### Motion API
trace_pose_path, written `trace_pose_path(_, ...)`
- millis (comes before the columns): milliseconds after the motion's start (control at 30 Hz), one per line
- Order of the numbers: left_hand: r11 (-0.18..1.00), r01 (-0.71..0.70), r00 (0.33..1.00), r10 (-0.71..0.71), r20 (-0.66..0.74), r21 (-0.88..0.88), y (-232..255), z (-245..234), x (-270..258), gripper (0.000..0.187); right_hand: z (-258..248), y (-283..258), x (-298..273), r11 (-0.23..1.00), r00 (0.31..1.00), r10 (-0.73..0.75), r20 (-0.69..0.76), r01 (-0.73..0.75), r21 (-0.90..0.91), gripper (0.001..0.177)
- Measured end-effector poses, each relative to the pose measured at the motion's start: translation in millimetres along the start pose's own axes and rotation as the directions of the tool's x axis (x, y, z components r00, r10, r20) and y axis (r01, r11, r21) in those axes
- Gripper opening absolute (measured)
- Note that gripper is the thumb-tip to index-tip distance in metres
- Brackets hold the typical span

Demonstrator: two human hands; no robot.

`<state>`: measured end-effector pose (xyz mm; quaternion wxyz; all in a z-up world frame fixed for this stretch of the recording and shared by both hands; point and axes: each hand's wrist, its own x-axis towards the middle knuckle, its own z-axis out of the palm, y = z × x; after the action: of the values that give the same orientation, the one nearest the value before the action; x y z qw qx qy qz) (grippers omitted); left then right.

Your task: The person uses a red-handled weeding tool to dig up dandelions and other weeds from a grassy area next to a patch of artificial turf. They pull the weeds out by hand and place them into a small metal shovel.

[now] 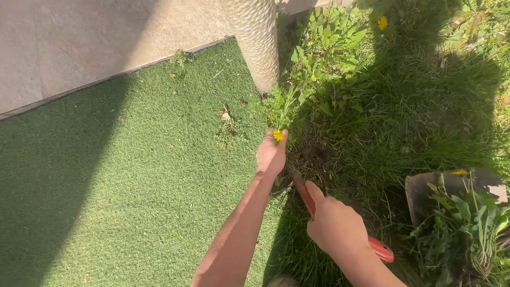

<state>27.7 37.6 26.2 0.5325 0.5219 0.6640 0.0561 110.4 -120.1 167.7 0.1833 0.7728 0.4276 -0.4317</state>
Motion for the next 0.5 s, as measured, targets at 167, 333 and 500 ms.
trace_pose_path(167,0.991,0.126,0.992,-0.125,0.029,-0.04,15,-3,-5,0.06,7,-18,4,1.0,1.0,-0.011,0.027,0.012,-0.029,0.089)
trace_pose_path(333,0.942,0.248,0.967,-0.225,0.12,-0.228,27,-10,-4,0.071,66,-15,40,1.0,0.999,-0.027,-0.042,0.027,0.012,0.099)
trace_pose_path(500,0.946,0.201,0.976,-0.171,0.137,-0.254,26,-15,-7,0.084,66,-25,47,0.999,1.0,-0.005,-0.03,0.007,0.052,0.1)
